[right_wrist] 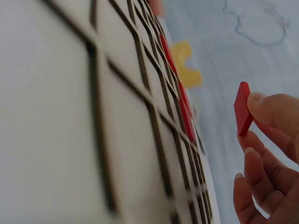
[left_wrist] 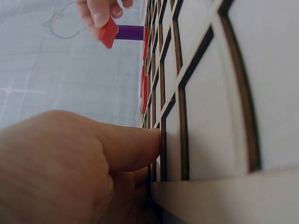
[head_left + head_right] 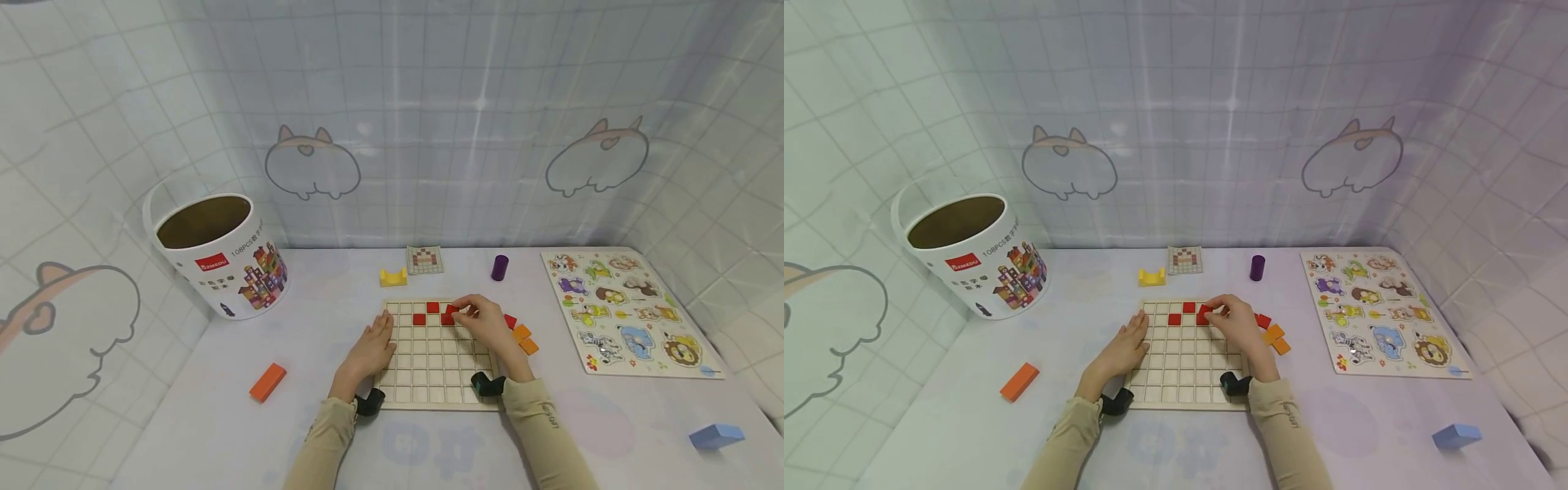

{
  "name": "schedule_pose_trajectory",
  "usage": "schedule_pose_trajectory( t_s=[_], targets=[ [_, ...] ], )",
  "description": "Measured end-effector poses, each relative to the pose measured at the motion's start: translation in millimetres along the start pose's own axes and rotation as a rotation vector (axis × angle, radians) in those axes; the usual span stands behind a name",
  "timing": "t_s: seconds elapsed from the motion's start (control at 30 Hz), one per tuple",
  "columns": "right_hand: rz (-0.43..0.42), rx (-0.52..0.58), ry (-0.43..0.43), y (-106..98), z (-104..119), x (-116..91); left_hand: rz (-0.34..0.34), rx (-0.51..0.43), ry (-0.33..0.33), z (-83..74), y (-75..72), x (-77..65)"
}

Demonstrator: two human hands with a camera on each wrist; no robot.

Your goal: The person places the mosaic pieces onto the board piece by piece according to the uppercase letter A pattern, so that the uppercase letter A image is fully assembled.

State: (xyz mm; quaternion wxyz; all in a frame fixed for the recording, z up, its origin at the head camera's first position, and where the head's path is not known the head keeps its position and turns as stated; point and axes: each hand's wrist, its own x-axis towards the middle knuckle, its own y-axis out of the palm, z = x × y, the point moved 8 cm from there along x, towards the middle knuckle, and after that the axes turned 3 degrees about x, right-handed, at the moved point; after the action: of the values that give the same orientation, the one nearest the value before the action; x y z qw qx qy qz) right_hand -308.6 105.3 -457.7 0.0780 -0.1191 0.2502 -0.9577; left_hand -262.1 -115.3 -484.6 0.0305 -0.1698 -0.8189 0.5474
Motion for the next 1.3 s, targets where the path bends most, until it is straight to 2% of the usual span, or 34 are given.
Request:
schedule_pose_trajectory(
  t_s=[0.33, 0.53, 0.77, 1.03, 1.17, 1.3],
  targets=[
    [0.086, -0.019, -0.078, 44.3, 21.6, 1.9, -0.001, 0.001, -0.001, -0.5, -1.0, 0.4],
    [0.143, 0.017, -0.135, 67.1, 31.3, 0.3, -0.002, -0.002, -0.014, -0.6, -3.4, -0.3],
    [0.191, 0.060, -0.161, 87.0, 37.8, -1.7, 0.001, -0.001, -0.013, 0.7, -0.4, 0.1],
    [0.145, 0.010, -0.140, 92.7, 35.1, 1.2, 0.005, 0.003, -0.011, 2.5, 1.4, 3.3],
    [0.130, -0.018, -0.172, 93.7, 36.3, 1.7, 0.007, 0.004, -0.015, 3.1, 1.1, 2.9],
    [0.132, -0.038, -0.168, 95.9, 35.5, 2.2, 0.003, -0.003, -0.011, 2.9, 0.9, 1.6]
  ],
)
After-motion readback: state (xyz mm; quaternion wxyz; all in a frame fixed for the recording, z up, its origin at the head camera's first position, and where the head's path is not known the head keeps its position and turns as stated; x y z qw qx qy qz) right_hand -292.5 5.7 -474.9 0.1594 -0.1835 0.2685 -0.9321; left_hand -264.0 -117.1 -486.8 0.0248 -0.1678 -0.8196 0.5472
